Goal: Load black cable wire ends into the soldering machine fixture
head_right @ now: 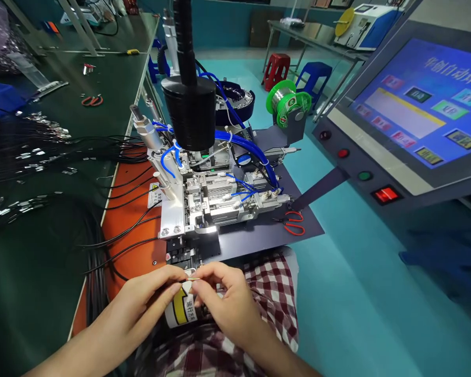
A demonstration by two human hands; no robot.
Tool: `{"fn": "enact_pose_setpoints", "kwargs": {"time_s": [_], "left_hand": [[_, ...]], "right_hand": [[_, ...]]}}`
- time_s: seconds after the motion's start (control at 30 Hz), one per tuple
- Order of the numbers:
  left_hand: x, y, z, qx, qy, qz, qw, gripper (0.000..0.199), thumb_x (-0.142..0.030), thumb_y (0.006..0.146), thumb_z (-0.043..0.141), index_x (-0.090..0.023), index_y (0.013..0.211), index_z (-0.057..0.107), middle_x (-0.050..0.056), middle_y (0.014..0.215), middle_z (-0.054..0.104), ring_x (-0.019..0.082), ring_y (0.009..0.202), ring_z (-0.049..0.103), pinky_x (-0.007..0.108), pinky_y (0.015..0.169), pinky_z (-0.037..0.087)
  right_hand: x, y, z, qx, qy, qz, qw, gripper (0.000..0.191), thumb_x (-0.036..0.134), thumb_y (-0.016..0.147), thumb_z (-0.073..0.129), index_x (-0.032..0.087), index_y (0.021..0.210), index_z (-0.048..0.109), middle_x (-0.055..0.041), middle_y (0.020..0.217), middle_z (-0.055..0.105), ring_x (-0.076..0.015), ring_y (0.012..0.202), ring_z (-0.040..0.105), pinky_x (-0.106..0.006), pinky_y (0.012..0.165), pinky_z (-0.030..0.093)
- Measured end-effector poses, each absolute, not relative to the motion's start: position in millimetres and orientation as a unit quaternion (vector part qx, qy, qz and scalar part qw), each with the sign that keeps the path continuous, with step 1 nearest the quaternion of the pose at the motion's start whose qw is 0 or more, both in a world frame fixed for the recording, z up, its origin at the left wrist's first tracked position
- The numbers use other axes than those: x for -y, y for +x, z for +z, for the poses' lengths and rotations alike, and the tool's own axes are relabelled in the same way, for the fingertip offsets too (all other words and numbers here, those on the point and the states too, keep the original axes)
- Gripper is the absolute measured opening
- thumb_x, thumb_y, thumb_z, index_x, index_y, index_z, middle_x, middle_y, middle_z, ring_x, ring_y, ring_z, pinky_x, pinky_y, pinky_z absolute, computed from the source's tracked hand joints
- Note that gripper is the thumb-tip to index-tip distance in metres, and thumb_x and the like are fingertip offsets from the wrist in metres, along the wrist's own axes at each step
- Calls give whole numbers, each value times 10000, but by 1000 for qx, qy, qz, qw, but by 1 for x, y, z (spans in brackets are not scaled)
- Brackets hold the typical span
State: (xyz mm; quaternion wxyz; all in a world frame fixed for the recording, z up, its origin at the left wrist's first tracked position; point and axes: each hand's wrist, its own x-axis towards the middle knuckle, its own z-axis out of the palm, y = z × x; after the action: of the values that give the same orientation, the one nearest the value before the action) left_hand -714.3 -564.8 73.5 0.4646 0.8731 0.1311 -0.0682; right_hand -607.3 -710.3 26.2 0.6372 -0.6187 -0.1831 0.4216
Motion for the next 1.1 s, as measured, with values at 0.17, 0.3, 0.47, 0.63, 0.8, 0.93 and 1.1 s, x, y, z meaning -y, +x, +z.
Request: {"fn": "enact_pose_setpoints", "kwargs": {"time_s": [0.17, 0.3, 0.47, 0.63, 0.8, 0.93, 1.1], "left_hand": [[564, -706, 81, -104, 876, -69, 465, 171, -273, 949, 375, -263, 974, 544, -23, 930, 628, 150, 838, 566, 258, 770, 417], [562, -701, 75, -157, 824, -82, 538, 174, -320, 944, 399, -266, 954, 565, -43, 836, 625, 109, 682, 535, 205, 580, 384], [562, -701, 69, -202, 739, -94, 636, 201, -385, 919, 449, -234, 940, 581, -39, 731, 587, 77, 528, 421, 178, 410, 272], [561, -705, 67, -213, 712, -86, 664, 227, -379, 917, 452, -236, 1063, 551, -25, 732, 587, 79, 517, 399, 170, 392, 253], [564, -707, 60, -227, 707, -47, 668, 242, -341, 907, 475, -235, 1116, 535, -11, 786, 588, 88, 562, 448, 180, 459, 346], [562, -702, 59, -240, 676, -46, 695, 190, -343, 872, 539, -206, 1001, 571, -4, 773, 580, 95, 599, 484, 197, 529, 396], [564, -703, 53, -315, 576, -62, 752, 255, -449, 854, 555, -196, 854, 522, -85, 447, 414, 50, 395, 301, 154, 379, 197]], "right_hand": [[707, -600, 25, 182, -603, 433, 645, 132, 321, 784, 657, 191, 778, 635, 18, 624, 609, -117, 533, 559, -222, 486, 446], [705, -593, 18, 134, -489, 513, 693, 261, 433, 821, 608, 174, 824, 638, 4, 680, 620, -86, 524, 541, -201, 490, 406], [697, -595, 11, 92, -451, 541, 704, 256, 421, 787, 661, 174, 764, 595, 33, 625, 568, -58, 491, 475, -180, 492, 362], [693, -602, 11, 120, -494, 515, 690, 260, 417, 748, 692, 175, 730, 600, 41, 575, 541, -70, 470, 452, -193, 459, 368], [690, -612, 11, 159, -558, 436, 688, 173, 350, 785, 653, 181, 765, 625, 32, 620, 567, -79, 488, 482, -215, 495, 419], [691, -613, 10, 169, -565, 438, 678, 154, 318, 802, 630, 182, 736, 602, 44, 604, 528, -77, 504, 462, -208, 499, 395], [690, -613, 16, 199, -611, 418, 642, 149, 275, 809, 607, 178, 699, 580, 42, 603, 513, -88, 536, 440, -217, 520, 373]]}}
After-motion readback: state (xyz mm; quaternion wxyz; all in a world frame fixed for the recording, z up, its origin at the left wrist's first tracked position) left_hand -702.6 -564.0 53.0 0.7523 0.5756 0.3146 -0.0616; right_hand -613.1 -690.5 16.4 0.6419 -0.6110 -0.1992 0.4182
